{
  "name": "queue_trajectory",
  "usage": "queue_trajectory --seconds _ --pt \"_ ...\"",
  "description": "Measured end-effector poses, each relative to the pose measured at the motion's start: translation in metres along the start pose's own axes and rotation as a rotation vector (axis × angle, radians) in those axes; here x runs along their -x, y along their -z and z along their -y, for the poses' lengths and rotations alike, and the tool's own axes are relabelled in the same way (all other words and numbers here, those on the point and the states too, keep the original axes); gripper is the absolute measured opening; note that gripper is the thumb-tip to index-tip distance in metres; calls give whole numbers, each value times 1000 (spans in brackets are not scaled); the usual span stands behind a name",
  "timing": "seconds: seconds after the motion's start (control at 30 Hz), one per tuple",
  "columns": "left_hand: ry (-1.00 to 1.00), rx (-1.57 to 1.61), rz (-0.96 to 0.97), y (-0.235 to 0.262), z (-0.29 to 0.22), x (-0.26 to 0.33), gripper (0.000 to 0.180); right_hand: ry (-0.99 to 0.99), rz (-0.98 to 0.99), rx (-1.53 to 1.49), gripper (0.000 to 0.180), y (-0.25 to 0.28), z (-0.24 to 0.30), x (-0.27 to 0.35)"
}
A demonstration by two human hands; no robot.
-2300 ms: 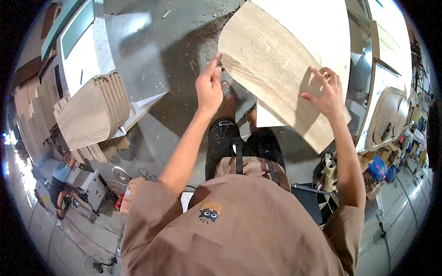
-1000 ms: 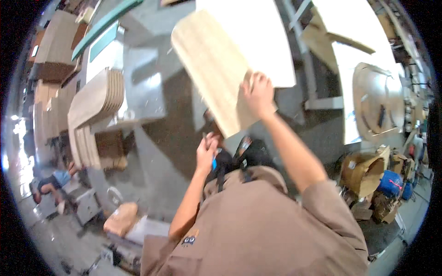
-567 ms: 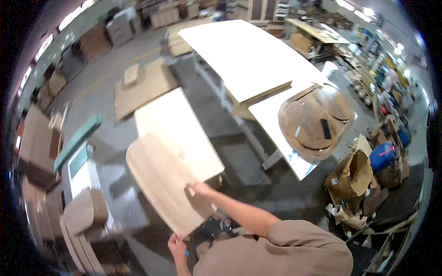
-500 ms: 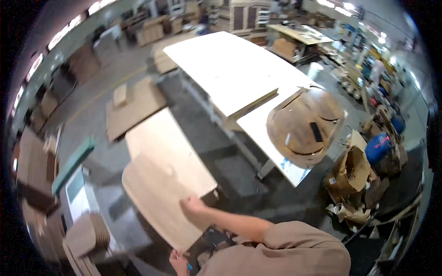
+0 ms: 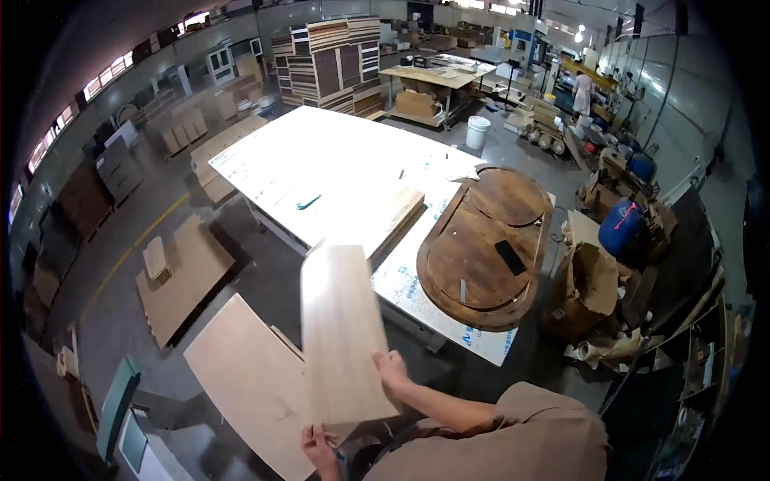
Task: The person scrapes the edges of wooden boards using a hand tool, repeatedly moving along the curved and straight edges to smooth them. They pick up individual boards from a stack, sand them, and then place them onto a new stack.
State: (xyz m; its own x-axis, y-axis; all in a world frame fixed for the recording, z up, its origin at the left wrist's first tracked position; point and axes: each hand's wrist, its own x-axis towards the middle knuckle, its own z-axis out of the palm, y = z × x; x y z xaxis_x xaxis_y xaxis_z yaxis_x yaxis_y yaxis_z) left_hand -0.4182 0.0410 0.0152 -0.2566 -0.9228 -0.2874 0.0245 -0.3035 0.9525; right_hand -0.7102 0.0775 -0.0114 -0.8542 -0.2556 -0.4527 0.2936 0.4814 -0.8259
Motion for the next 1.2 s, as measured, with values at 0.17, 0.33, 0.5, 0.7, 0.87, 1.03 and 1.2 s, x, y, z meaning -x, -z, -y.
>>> queue_trajectory --seconds 0.17,0.33,0.5,0.7,0.87,1.03,1.2 --pt "-12 -107 115 -96 -37 -49 23 -55 -142 -192 56 11 60 -109" --pt "-84 -500 101 -155 -11 -77 24 -174 -293 -59 71 2 101 -244" --pt "31 -825 134 -210 -12 -94 29 -129 -388 -112 71 -40 115 -356" --pt "58 -957 57 -249 -57 -96 38 -105 -251 -58 69 -99 131 -389" --pt "179 -884 -131 -235 -50 -84 31 -38 -27 149 61 -103 143 -396" --pt "148 -812 -337 -207 -43 -39 38 145 77 340 60 -129 135 -392" --pt "119 -713 -414 -180 -9 14 37 388 140 211 51 -134 90 -565"
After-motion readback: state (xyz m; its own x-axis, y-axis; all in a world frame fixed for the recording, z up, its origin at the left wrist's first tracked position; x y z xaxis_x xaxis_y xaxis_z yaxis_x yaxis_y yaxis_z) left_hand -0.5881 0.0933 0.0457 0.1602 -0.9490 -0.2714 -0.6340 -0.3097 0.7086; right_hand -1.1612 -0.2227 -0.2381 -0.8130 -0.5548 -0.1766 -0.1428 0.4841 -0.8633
